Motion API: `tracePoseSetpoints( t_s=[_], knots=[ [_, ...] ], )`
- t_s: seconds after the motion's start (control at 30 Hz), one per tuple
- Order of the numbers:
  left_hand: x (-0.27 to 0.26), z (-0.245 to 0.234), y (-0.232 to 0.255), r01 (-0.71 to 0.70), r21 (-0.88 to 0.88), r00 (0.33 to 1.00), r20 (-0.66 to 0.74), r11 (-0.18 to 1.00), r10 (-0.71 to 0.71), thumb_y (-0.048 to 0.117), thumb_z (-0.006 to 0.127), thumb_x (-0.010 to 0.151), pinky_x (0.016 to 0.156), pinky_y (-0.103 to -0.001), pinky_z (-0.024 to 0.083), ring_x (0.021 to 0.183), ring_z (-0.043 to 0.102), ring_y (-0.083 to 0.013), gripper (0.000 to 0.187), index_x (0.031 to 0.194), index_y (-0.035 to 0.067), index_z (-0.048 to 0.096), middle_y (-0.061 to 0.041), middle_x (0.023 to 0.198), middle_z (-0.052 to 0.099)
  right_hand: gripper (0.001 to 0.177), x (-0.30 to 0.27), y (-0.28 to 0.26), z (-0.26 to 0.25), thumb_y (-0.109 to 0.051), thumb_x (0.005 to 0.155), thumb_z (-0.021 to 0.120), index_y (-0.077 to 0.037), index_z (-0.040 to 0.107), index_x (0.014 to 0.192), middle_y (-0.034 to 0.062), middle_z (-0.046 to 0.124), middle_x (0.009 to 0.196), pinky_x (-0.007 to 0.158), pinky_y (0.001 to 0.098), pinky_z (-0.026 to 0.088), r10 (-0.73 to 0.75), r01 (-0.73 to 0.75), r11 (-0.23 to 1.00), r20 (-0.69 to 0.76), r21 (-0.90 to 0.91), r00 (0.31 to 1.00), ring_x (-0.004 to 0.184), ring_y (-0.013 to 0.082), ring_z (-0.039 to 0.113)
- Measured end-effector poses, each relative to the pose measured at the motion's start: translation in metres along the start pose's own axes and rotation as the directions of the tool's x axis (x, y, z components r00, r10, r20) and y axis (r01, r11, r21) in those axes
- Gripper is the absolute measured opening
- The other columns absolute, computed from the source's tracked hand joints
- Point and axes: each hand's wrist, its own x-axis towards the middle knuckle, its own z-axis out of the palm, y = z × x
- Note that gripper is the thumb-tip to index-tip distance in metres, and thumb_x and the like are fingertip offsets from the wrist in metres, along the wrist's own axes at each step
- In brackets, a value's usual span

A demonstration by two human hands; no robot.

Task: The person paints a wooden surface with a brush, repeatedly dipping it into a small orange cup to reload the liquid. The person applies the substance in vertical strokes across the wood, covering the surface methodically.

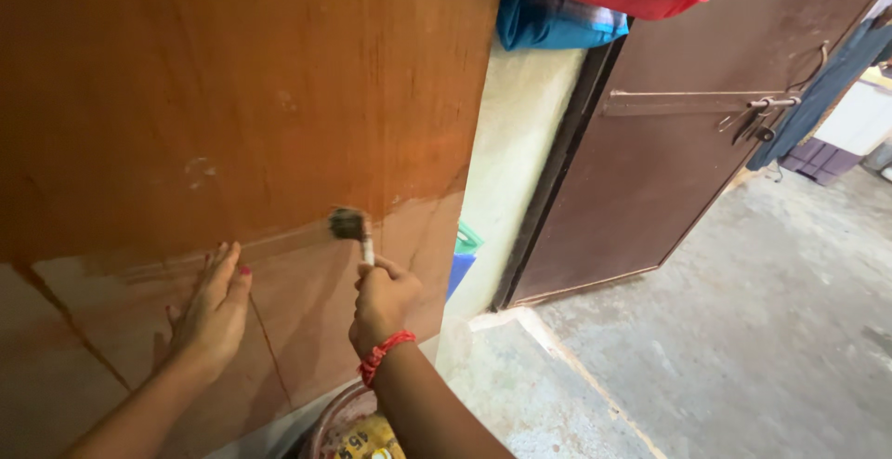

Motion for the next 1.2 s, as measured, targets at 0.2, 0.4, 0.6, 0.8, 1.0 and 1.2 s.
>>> tracePoseSetpoints(
  t_s=[0.2, 0.4, 0.6, 0.8, 1.0, 1.2],
  knots=[
    [-0.007, -0.013, 0.010, 0.030, 0.053, 0.999, -0.030, 0.998, -0.029, 0.051, 0.031, 0.098, 0.123, -0.060, -0.003, 0.156, 0.010, -0.0169, 0.063, 0.158, 0.032, 0.026, 0.011, 0.170, 0.015, 0.025, -0.008, 0.026, 0.017, 0.003, 0.087, 0.057, 0.006, 0.077, 0.101, 0.0071, 0.058, 0.063, 0.041, 0.0282, 0.033, 0.066, -0.020, 0.971, -0.184, 0.238, 0.981, 0.045, 0.0123, 0.048],
    [-0.002, -0.039, -0.036, 0.023, 0.026, 0.988, -0.154, 0.999, -0.019, 0.043, 0.034, 0.101, 0.121, -0.060, -0.002, 0.157, 0.013, -0.0177, 0.060, 0.158, 0.024, 0.030, 0.005, 0.171, 0.017, 0.024, -0.067, 0.067, 0.073, 0.006, 0.086, 0.060, 0.003, 0.081, 0.098, 0.0023, 0.071, 0.071, 0.048, 0.0240, 0.048, 0.075, -0.083, 0.983, 0.055, 0.166, 0.996, 0.054, 0.0079, 0.060],
    [-0.009, -0.077, -0.067, -0.164, -0.009, 0.926, -0.347, 0.986, 0.151, 0.046, 0.034, 0.109, 0.126, -0.055, 0.012, 0.157, 0.018, -0.0265, 0.058, 0.157, 0.013, 0.035, -0.006, 0.170, 0.024, 0.014, -0.123, 0.049, 0.067, 0.000, 0.084, 0.069, -0.006, 0.078, 0.094, 0.0051, 0.060, 0.065, 0.037, 0.0265, 0.029, 0.422, -0.294, 0.901, 0.489, -0.320, 0.763, 0.042, 0.0093, 0.044],
    [-0.034, -0.107, -0.052, 0.108, -0.009, 0.966, -0.237, 0.994, -0.107, 0.049, 0.032, 0.100, 0.124, -0.059, -0.004, 0.156, 0.016, -0.0209, 0.065, 0.158, 0.021, 0.034, 0.003, 0.170, 0.023, 0.018, -0.088, 0.036, 0.060, -0.004, 0.088, 0.059, -0.002, 0.076, 0.092, 0.0069, 0.060, 0.064, 0.036, 0.0285, 0.030, 0.242, -0.130, 0.957, 0.472, -0.258, 0.848, 0.041, 0.0113, 0.043],
    [-0.044, -0.141, -0.072, 0.004, -0.107, 0.978, -0.205, 0.994, -0.026, 0.059, 0.027, 0.102, 0.123, -0.058, -0.001, 0.156, 0.014, -0.0205, 0.068, 0.157, 0.019, 0.032, 0.002, 0.170, 0.020, 0.024, -0.091, 0.033, 0.065, -0.001, 0.088, 0.055, 0.001, 0.077, 0.097, 0.0069, 0.062, 0.063, 0.040, 0.0281, 0.031, 0.074, -0.080, 0.995, 0.084, 0.067, 0.994, 0.045, 0.0127, 0.046],
    [-0.066, -0.194, -0.099, 0.041, -0.035, 0.974, -0.220, 0.999, -0.048, 0.060, 0.027, 0.095, 0.122, -0.060, -0.002, 0.158, 0.016, -0.0171, 0.073, 0.157, 0.022, 0.035, 0.006, 0.170, 0.022, 0.023, -0.168, 0.067, 0.112, 0.001, 0.083, 0.062, 0.001, 0.079, 0.099, 0.0042, 0.064, 0.064, 0.045, 0.0292, 0.039, -0.030, 0.055, 0.990, -0.194, 0.127, 0.981, 0.050, 0.0132, 0.053]
  ],
)
